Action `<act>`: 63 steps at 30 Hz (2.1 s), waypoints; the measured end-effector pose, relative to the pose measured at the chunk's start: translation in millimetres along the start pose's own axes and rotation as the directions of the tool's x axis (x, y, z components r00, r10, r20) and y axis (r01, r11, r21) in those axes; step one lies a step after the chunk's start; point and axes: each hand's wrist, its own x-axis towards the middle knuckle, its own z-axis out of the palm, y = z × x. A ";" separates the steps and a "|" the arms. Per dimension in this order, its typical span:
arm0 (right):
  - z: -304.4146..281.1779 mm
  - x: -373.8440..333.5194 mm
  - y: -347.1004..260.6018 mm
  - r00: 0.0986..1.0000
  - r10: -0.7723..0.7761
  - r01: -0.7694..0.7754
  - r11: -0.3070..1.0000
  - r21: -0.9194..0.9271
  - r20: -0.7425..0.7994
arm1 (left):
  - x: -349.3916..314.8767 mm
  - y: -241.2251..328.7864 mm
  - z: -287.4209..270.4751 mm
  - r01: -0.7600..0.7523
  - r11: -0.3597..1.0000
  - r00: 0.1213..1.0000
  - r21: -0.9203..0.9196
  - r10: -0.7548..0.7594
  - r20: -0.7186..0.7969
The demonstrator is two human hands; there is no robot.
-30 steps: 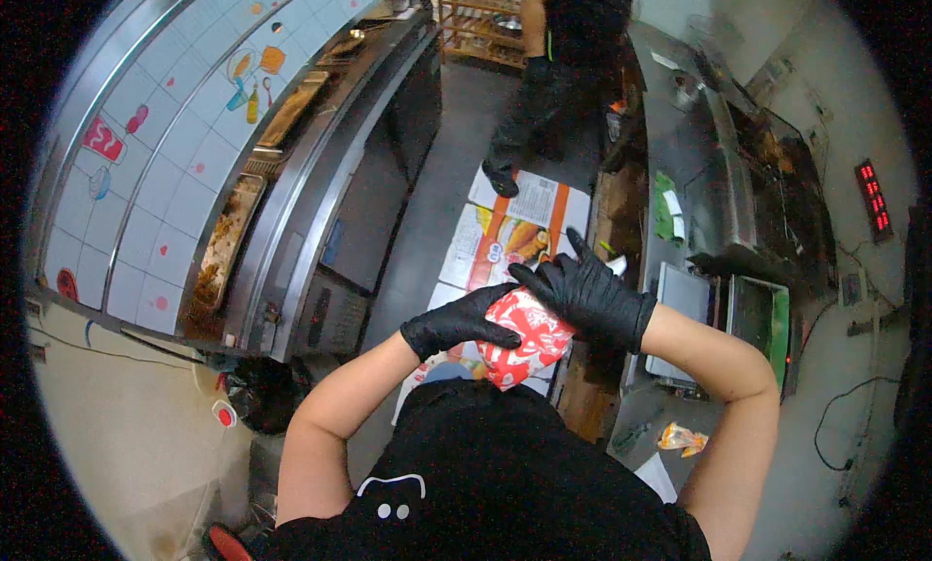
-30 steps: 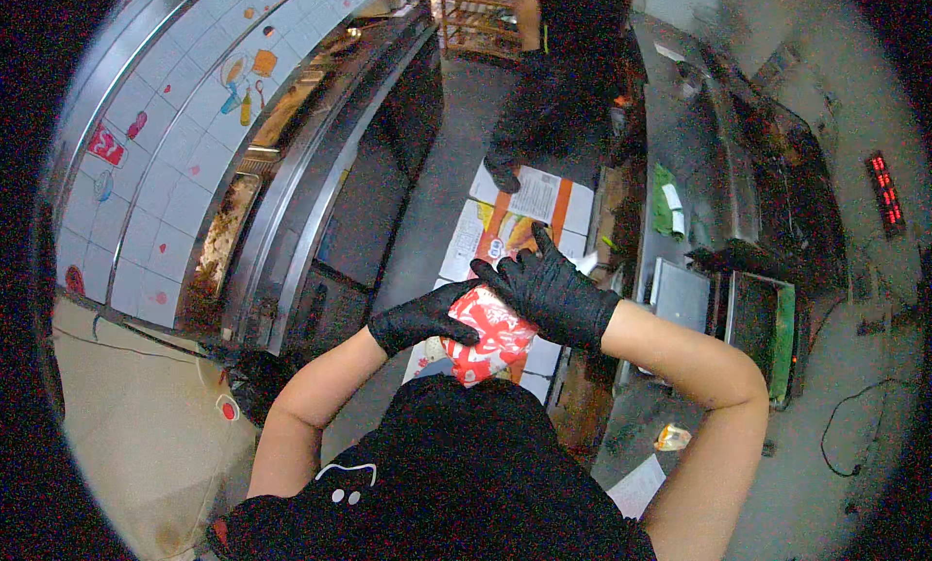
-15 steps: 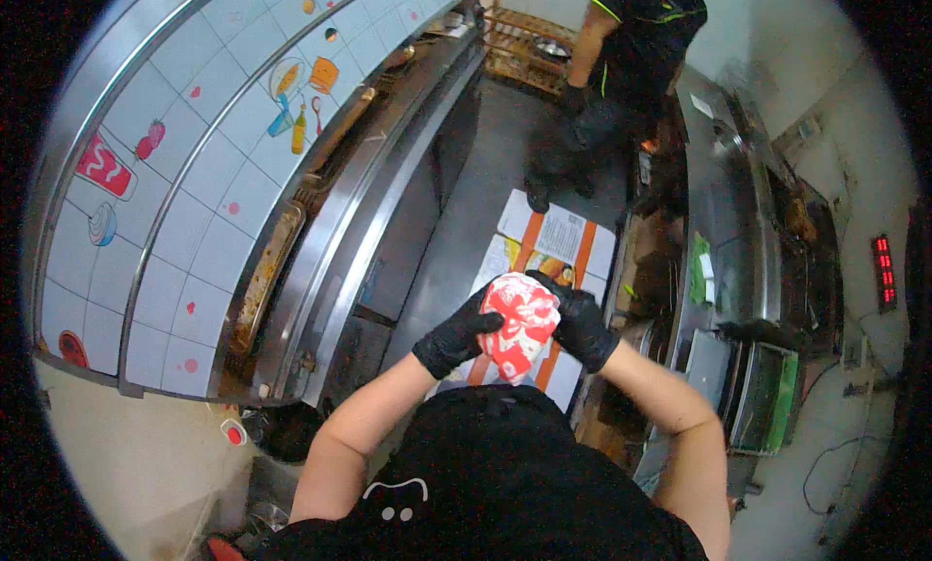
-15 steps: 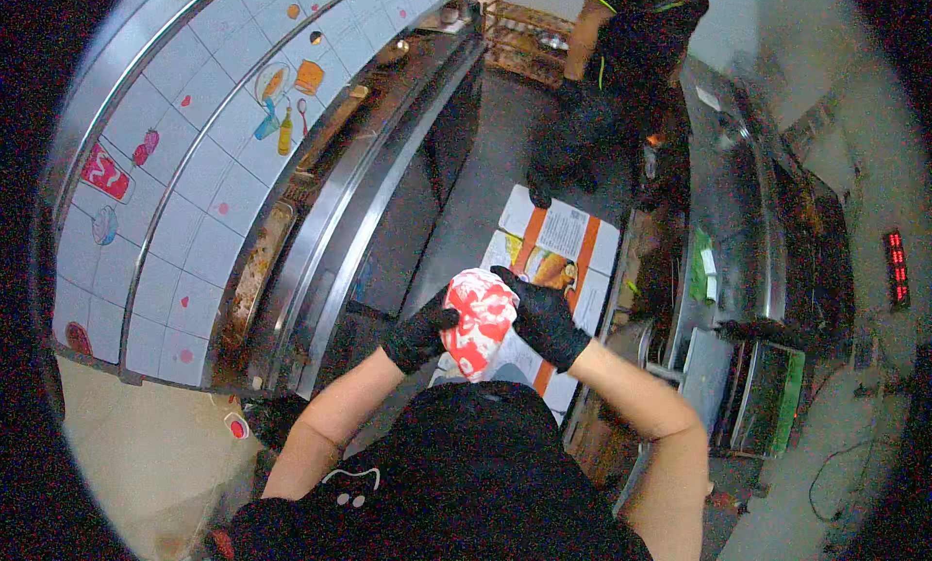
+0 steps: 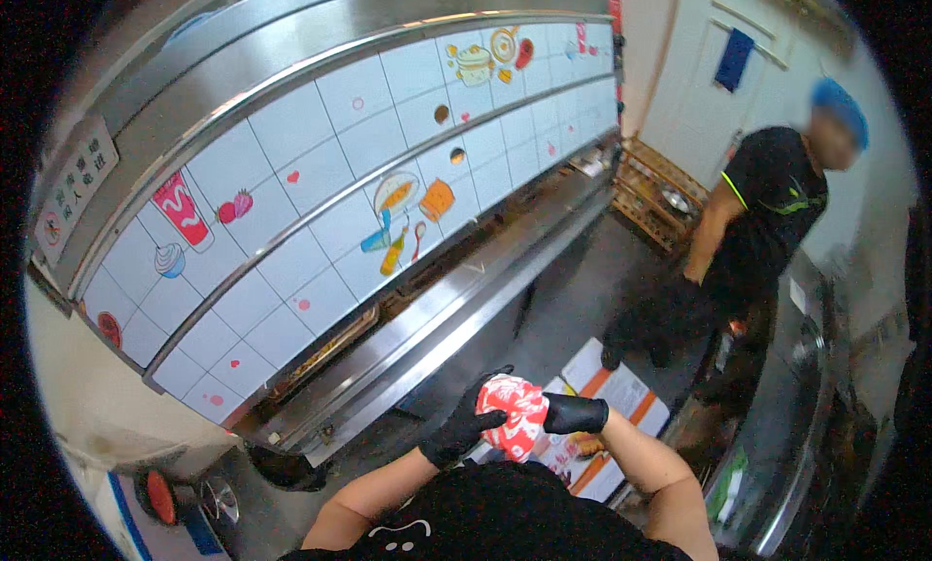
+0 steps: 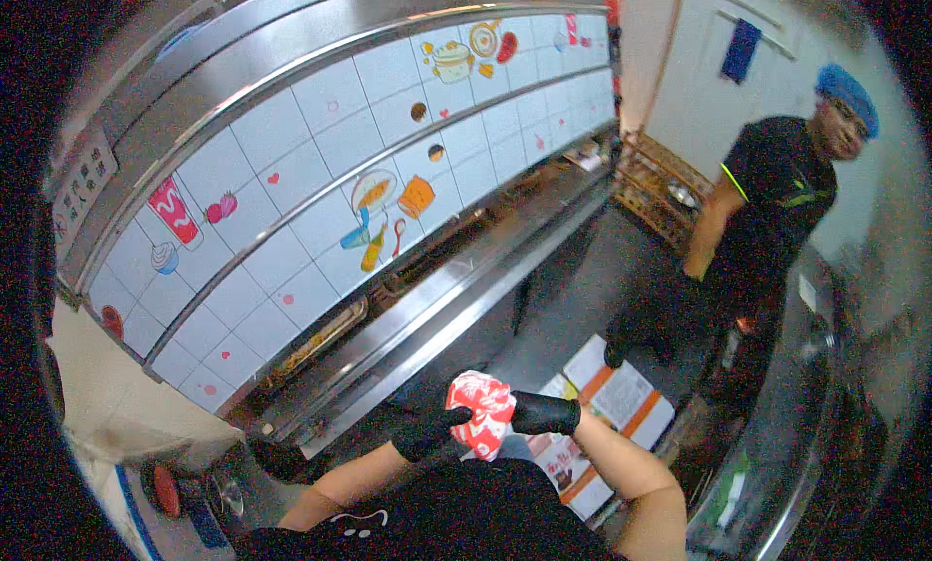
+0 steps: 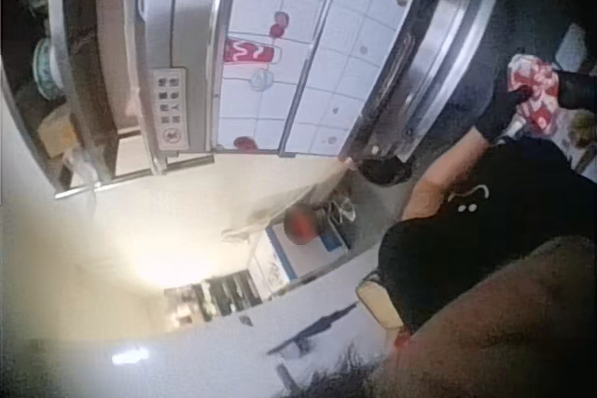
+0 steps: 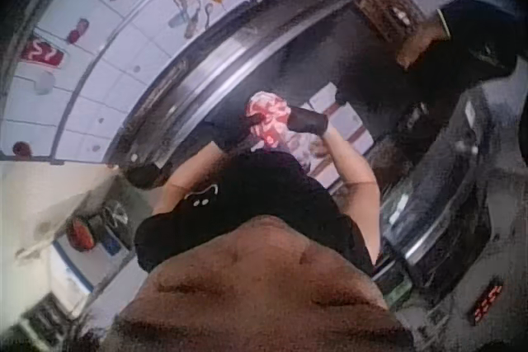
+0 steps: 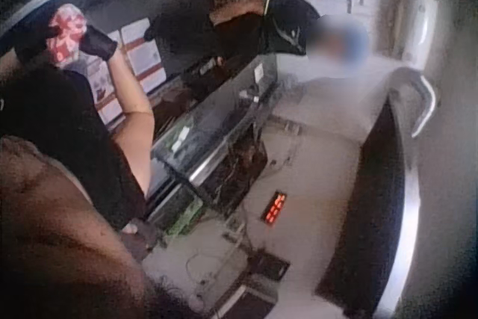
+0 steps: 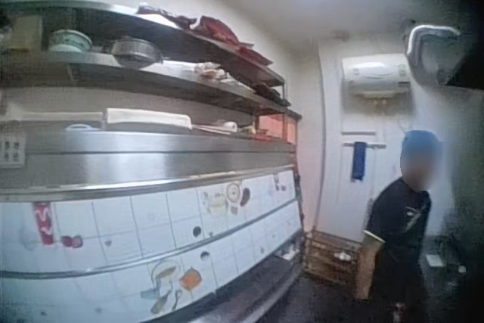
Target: The person cuts open round tortillas with scissors, places them on a griddle, adds shredded lettuce and a shredded meat mixture, then wraps each assembled taco in paper and hands it to a customer.
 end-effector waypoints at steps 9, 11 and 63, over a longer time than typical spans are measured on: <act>-241.0 246.5 -116.8 0.692 -0.703 0.120 0.336 -0.934 -0.164 | 58.1 5.2 -32.6 -0.374 0.856 0.816 -0.358 0.119 -0.566; -263.3 278.3 -139.0 0.769 -0.596 -0.064 0.288 -0.956 -0.231 | 66.3 24.7 -22.1 -0.389 0.873 0.767 -0.295 0.129 -0.629; -22.9 51.4 -17.3 0.528 -0.626 -0.076 0.638 -0.766 -0.574 | 66.3 -90.6 86.7 -0.773 0.417 0.336 0.479 -0.372 0.865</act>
